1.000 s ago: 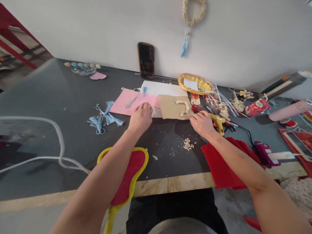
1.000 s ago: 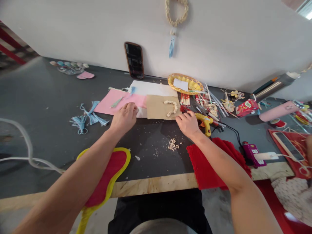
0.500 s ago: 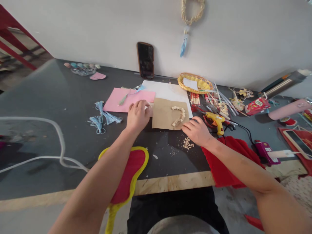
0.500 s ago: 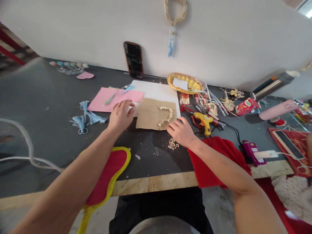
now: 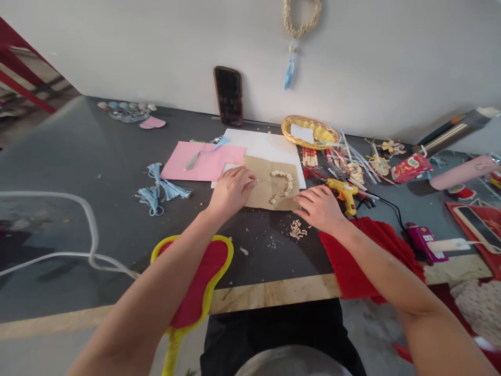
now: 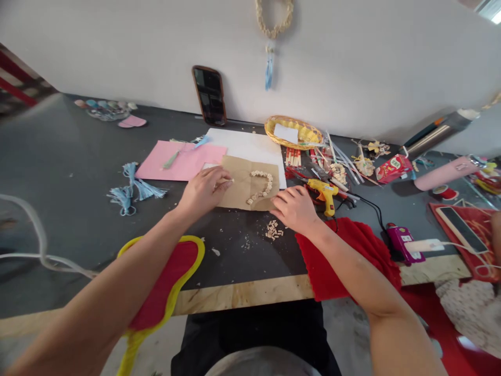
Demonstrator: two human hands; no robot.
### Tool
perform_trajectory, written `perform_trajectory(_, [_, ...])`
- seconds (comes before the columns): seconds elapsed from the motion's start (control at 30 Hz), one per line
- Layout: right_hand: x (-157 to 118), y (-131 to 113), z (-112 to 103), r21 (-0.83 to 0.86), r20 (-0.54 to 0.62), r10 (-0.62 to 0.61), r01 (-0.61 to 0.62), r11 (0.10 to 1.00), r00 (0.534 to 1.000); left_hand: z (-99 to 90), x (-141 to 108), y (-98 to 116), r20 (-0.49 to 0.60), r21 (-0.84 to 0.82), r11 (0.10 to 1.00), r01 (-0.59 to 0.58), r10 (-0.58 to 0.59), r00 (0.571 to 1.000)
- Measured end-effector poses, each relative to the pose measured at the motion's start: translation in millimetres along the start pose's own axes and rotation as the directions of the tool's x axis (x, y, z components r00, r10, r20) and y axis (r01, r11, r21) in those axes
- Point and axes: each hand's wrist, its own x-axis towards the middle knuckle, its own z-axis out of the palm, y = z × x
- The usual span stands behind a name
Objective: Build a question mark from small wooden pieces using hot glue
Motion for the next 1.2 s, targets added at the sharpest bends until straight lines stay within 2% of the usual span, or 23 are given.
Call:
perform_trajectory(0.2, [-3,-3,11,0.058,-0.045,0.011,-0.008,0.998,0.999,0.8,16,6,0.110,0.056,0.994,0.094,-0.099,0.989])
perform_trajectory(0.43, [3,3,20,0.078,-0.053,0.054,-0.050,0.996,0.997,5.8,19,8,0.130,0.088,0.988,0.128,-0.139,0.982])
perform_trajectory(0.57, [12,10,21,0.066,-0.011,0.115,-0.114,0.991,0.993,12.8,13,15,0.138,0.014,0.994,0.105,-0.106,0.985])
perform_trajectory(0.67, [20,9,21,0.069,0.031,0.171,-0.172,0.983,0.985,18.9,8,15,0.094,-0.035,0.996,0.082,-0.079,0.992])
perform_trajectory(0.83, [28,1,25,0.070,0.082,0.218,-0.224,0.972,0.973,26.1,1,14,0.006,0.006,0.997,-0.071,0.071,0.997])
perform_trajectory(0.97, [29,-1,28,0.079,0.065,0.219,-0.224,0.971,0.974,29.5,-2,17,0.028,0.027,0.991,-0.128,0.127,0.991])
perform_trajectory(1.2, [27,0,30,0.095,0.039,0.220,-0.223,0.970,0.975,31.4,-3,23,0.099,0.010,0.992,-0.128,0.126,0.987])
